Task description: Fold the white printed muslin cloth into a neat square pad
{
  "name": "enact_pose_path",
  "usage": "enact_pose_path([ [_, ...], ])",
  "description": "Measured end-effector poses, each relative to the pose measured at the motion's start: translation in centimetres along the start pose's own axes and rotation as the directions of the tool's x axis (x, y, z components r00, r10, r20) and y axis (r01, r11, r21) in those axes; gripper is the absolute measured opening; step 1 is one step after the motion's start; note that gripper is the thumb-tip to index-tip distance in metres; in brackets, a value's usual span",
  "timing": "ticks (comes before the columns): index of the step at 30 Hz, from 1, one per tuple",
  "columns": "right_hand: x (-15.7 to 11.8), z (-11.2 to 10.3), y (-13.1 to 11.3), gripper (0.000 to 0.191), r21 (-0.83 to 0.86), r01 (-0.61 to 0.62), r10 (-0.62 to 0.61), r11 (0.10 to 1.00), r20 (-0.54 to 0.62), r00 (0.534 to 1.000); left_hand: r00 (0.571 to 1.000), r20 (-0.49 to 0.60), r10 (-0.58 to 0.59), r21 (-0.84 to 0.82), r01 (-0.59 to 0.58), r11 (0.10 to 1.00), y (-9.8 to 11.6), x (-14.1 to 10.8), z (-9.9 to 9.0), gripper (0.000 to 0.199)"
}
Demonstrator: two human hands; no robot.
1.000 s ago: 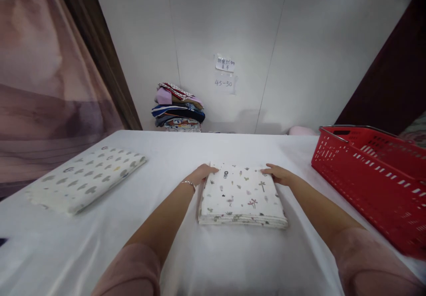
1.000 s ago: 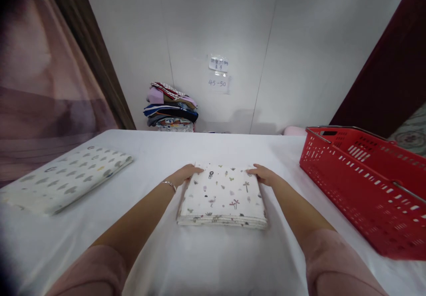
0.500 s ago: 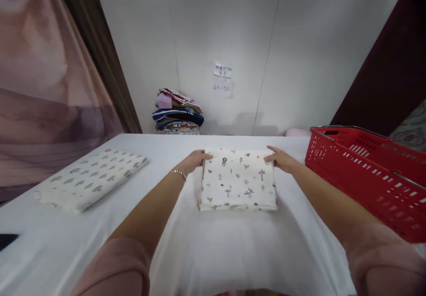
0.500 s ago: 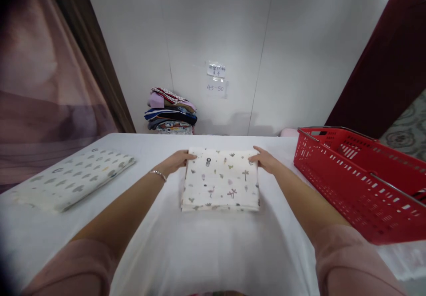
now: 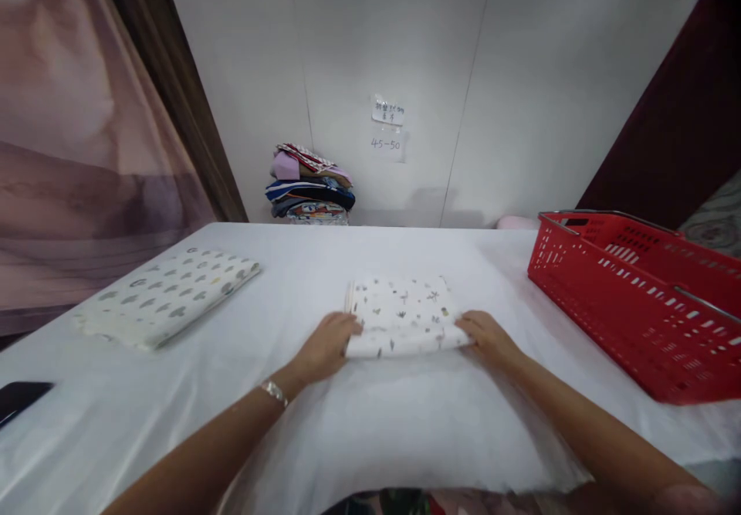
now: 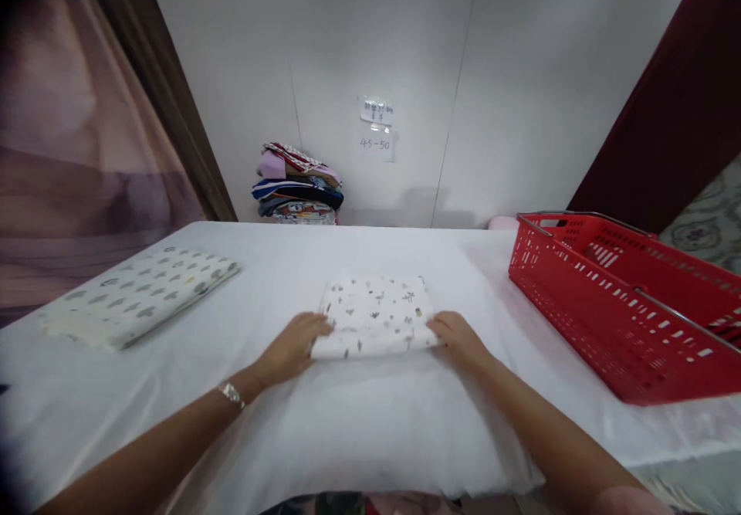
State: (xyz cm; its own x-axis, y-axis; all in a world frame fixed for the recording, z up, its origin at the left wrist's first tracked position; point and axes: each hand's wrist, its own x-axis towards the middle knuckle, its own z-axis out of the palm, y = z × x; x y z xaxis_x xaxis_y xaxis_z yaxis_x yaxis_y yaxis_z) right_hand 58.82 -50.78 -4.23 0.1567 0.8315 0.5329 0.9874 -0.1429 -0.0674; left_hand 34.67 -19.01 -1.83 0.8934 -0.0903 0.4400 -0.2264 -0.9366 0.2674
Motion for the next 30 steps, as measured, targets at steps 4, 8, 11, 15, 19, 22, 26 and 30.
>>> enact_pose_path([
  [4,-3.3,1.7,-2.0,0.047,-0.002,-0.089,0.089,0.996,0.041,0.995,0.997,0.067,-0.025,0.020,0.023,1.000,0.8,-3.5,2.2,0.055],
  [8,-2.8,-0.4,-2.4,0.054,0.095,-0.177,0.158,0.980,0.179,0.971,0.996,0.085,-0.025,-0.050,0.030,0.998,1.4,-3.2,0.5,0.058],
  [11,-1.2,-1.8,-2.6,0.052,0.182,-0.252,0.206,0.950,0.239,0.949,0.989,0.097,-0.110,-0.147,0.124,0.981,2.3,-2.2,-0.5,0.047],
  [15,1.6,-1.3,-4.0,0.043,0.256,-0.241,0.207,0.936,0.152,0.966,0.955,-0.010,-0.298,-0.209,0.289,0.934,4.0,-0.1,0.2,0.021],
  [19,2.7,1.5,-5.9,0.048,0.172,-0.210,0.148,0.963,0.318,0.937,0.935,0.052,-0.350,-0.159,0.354,0.922,5.3,0.6,1.6,0.017],
  [22,2.2,3.1,-6.5,0.052,0.099,-0.221,0.156,0.970,0.441,0.884,0.921,0.082,-0.382,-0.208,0.390,0.897,5.1,0.0,2.1,0.015],
  [26,2.4,2.7,-6.6,0.053,0.107,-0.279,0.194,0.954,0.489,0.851,0.821,0.045,-0.569,-0.305,0.553,0.775,3.4,0.7,1.5,0.018],
  [30,4.6,1.7,-6.1,0.053,0.143,-0.361,0.271,0.921,0.429,0.862,0.633,-0.003,-0.774,-0.208,0.757,0.619,1.1,3.4,1.1,0.020],
])
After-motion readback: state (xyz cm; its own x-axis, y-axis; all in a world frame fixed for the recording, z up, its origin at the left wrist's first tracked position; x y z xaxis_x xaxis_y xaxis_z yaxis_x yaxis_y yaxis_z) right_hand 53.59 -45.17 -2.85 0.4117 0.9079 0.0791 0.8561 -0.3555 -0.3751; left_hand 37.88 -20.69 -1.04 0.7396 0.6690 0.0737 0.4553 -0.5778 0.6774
